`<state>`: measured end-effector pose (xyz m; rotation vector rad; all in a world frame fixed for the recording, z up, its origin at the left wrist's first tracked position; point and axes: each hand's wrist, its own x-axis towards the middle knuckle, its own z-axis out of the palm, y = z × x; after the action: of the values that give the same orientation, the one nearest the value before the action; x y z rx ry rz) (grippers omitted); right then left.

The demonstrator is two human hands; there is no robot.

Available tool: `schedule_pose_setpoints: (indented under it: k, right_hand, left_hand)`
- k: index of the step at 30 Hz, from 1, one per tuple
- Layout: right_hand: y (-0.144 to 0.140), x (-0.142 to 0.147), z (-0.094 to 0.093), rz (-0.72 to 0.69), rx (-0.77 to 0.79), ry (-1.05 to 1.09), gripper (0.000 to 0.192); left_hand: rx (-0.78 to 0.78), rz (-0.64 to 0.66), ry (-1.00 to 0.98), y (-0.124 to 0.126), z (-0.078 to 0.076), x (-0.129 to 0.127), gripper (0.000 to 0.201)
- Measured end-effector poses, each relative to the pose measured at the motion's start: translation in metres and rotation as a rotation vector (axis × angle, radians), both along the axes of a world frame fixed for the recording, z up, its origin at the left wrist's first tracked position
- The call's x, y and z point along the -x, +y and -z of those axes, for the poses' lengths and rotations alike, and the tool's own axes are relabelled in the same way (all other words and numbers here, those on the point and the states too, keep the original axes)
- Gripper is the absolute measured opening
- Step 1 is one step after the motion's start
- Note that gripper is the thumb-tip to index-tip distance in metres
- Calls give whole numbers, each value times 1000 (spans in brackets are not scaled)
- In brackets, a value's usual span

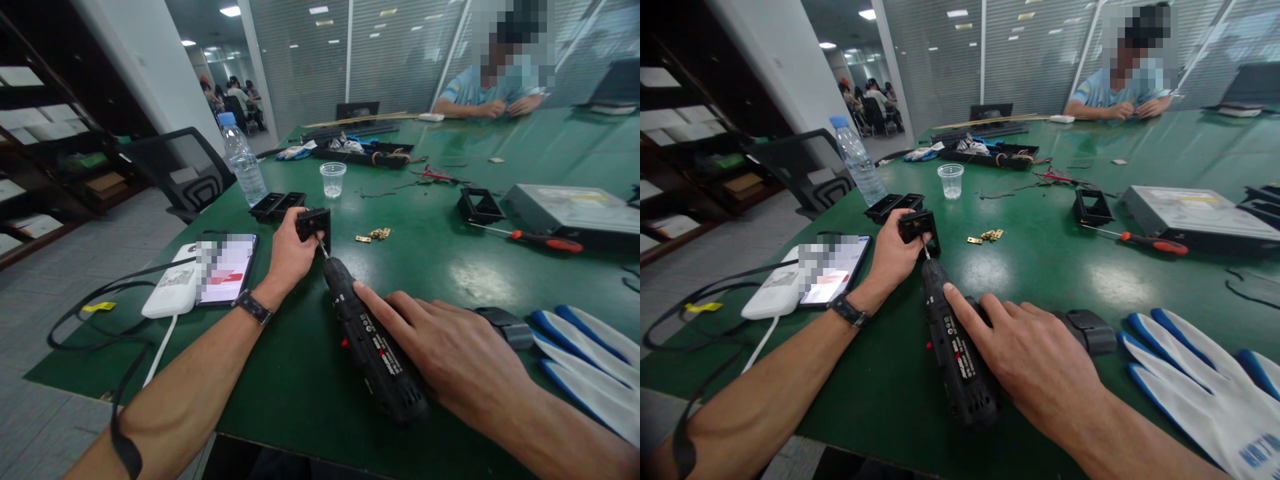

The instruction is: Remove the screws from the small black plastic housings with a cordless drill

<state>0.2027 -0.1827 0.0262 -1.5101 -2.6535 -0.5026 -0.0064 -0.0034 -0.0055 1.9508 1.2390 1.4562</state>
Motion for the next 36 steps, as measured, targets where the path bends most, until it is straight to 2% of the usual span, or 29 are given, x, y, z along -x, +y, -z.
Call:
schedule_pose_setpoints:
  k: [24,36]
  right_hand:
    - [-1,0,-1,-6,9,8,102]
    - [0,1,0,-3,-5,5,99]
  left_hand:
    - [0,37,-16,3,3,1,39]
    - [-24,-4,12,0,1,0,41]
